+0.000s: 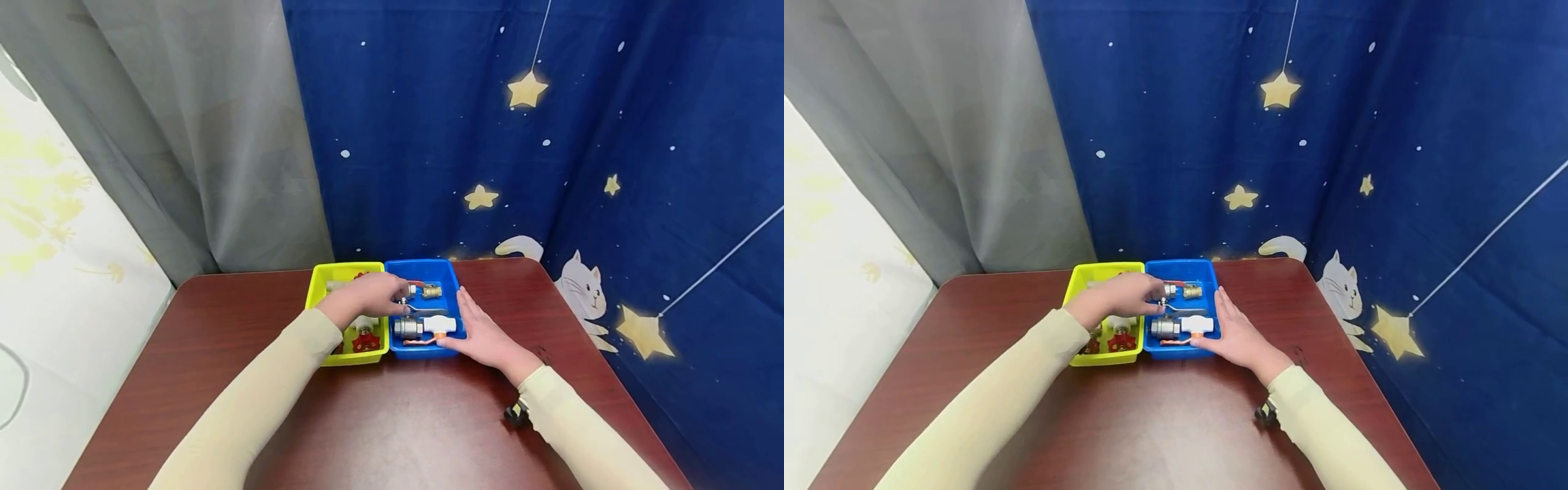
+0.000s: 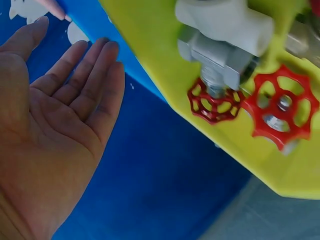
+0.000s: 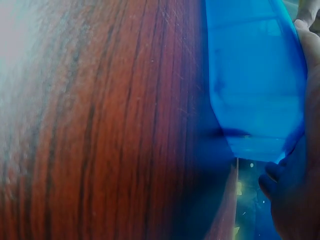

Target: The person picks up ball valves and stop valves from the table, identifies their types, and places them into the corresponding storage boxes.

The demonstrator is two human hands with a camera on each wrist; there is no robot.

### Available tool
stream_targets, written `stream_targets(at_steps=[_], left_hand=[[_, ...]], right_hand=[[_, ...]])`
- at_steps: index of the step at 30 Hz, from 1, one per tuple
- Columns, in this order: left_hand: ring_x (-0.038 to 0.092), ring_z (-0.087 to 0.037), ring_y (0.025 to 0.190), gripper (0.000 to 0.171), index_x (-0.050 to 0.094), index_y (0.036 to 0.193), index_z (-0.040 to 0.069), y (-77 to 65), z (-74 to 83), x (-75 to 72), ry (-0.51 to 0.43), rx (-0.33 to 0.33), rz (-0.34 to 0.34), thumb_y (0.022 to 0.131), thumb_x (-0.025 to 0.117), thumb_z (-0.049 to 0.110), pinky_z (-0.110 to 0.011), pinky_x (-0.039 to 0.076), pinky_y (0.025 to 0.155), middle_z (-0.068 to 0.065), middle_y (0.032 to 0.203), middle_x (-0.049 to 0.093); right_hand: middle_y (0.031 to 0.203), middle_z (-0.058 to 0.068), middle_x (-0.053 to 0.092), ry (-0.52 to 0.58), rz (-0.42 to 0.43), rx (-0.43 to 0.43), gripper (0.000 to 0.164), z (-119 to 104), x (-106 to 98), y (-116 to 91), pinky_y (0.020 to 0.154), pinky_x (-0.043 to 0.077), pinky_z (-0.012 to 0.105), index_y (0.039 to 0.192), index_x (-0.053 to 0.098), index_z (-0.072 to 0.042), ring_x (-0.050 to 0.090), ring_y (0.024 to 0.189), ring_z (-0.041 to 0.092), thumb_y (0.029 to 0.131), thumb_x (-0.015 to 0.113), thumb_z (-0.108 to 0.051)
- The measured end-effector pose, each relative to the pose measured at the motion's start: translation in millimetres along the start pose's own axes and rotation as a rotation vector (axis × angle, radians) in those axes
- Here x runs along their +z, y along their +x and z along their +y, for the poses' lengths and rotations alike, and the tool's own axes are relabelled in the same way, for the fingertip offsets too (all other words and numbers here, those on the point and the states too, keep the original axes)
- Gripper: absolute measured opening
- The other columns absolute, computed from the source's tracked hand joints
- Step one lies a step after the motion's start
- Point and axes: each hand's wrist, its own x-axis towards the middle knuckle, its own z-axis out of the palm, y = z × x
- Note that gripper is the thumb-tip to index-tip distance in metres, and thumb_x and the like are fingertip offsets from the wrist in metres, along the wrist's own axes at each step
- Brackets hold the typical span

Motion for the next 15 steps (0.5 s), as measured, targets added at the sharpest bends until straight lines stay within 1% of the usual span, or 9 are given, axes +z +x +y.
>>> stream_targets(at_steps=[4, 9, 13, 15], left_hand=[[0.068, -0.021, 0.116, 0.053, 0.07, 0.146, 0.013, -16.5, -11.3, 0.3, -0.017, -0.011, 0.031, 0.106, 0.074, 0.048, -0.043, 0.057, 0.106, -0.007, 0.135, 0.075], [0.069, -0.021, 0.119, 0.048, 0.072, 0.142, 0.014, -37.5, -28.4, 5.2, -0.016, -0.032, 0.089, 0.106, 0.076, 0.045, -0.044, 0.056, 0.108, -0.003, 0.132, 0.076], [0.069, -0.028, 0.121, 0.046, 0.072, 0.14, 0.01, -57.9, -44.3, 8.3, -0.048, -0.027, 0.136, 0.105, 0.077, 0.039, -0.048, 0.054, 0.111, -0.008, 0.134, 0.075], [0.068, -0.03, 0.122, 0.046, 0.072, 0.139, 0.007, -68.9, -52.1, 10.3, -0.049, -0.021, 0.162, 0.106, 0.077, 0.038, -0.05, 0.052, 0.113, -0.01, 0.135, 0.074]], right_hand=[[0.186, 0.011, -0.001, 0.007, 0.002, 0.002, 0.125, 0.2, 0.8, -0.2, 0.126, 0.024, 0.072, 0.178, 0.001, -0.009, 0.01, 0.169, 0.044, 0.096, 0.074, -0.069], [0.186, 0.013, 0.0, -0.006, 0.004, 0.002, 0.126, 1.8, 1.9, 0.0, 0.126, 0.024, 0.073, 0.178, 0.001, -0.007, 0.011, 0.169, 0.044, 0.096, 0.072, -0.071], [0.186, 0.011, 0.0, -0.004, 0.008, 0.003, 0.126, 1.4, 1.6, -0.5, 0.126, 0.025, 0.072, 0.178, 0.001, -0.008, 0.011, 0.169, 0.043, 0.096, 0.073, -0.071], [0.186, 0.011, 0.0, 0.0, 0.011, 0.003, 0.126, 0.6, 0.8, -1.0, 0.126, 0.025, 0.072, 0.178, 0.002, -0.009, 0.011, 0.169, 0.042, 0.095, 0.074, -0.071]])
